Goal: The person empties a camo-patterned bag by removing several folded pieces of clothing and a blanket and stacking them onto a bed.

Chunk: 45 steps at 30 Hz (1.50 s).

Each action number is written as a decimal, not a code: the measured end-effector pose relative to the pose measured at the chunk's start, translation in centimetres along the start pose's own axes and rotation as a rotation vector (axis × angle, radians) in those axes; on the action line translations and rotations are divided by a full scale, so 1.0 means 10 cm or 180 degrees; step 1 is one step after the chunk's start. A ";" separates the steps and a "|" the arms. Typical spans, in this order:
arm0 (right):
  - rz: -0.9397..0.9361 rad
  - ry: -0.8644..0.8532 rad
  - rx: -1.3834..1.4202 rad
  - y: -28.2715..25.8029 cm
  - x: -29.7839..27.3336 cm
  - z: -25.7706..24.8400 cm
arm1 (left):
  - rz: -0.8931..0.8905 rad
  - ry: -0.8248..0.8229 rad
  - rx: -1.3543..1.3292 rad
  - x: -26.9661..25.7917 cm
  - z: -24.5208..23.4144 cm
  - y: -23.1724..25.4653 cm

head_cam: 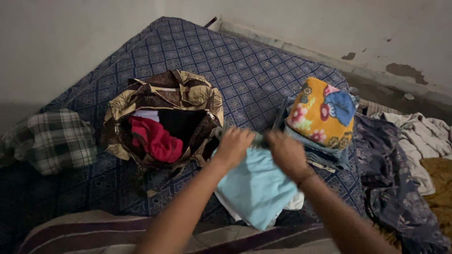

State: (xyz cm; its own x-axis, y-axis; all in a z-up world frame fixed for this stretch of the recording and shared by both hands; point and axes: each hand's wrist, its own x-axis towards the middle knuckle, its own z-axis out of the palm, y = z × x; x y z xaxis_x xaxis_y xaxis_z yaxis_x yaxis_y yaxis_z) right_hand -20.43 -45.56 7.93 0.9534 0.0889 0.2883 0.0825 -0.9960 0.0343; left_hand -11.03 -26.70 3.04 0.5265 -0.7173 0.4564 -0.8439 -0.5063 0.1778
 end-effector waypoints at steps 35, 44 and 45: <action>0.1356 -0.1670 0.1687 0.32 -0.57 0.10 | -0.0949 -0.0035 -0.1173 -0.33 -0.35 0.00; -0.0489 -0.0541 0.0008 -0.45 -1.03 0.32 | 0.0397 -0.1792 0.0255 -0.72 0.40 0.24; -0.0474 -0.0644 -0.0127 -0.46 -1.05 0.40 | 0.0252 -0.2116 0.0233 -0.79 0.47 0.23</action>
State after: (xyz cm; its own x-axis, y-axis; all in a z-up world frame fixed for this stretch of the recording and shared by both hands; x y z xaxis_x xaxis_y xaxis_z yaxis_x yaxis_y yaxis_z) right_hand -29.62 -41.93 0.98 0.9706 0.2271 0.0799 0.2188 -0.9705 0.1009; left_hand -16.67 -24.51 -4.26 0.4348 -0.8839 -0.1724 -0.8857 -0.4544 0.0958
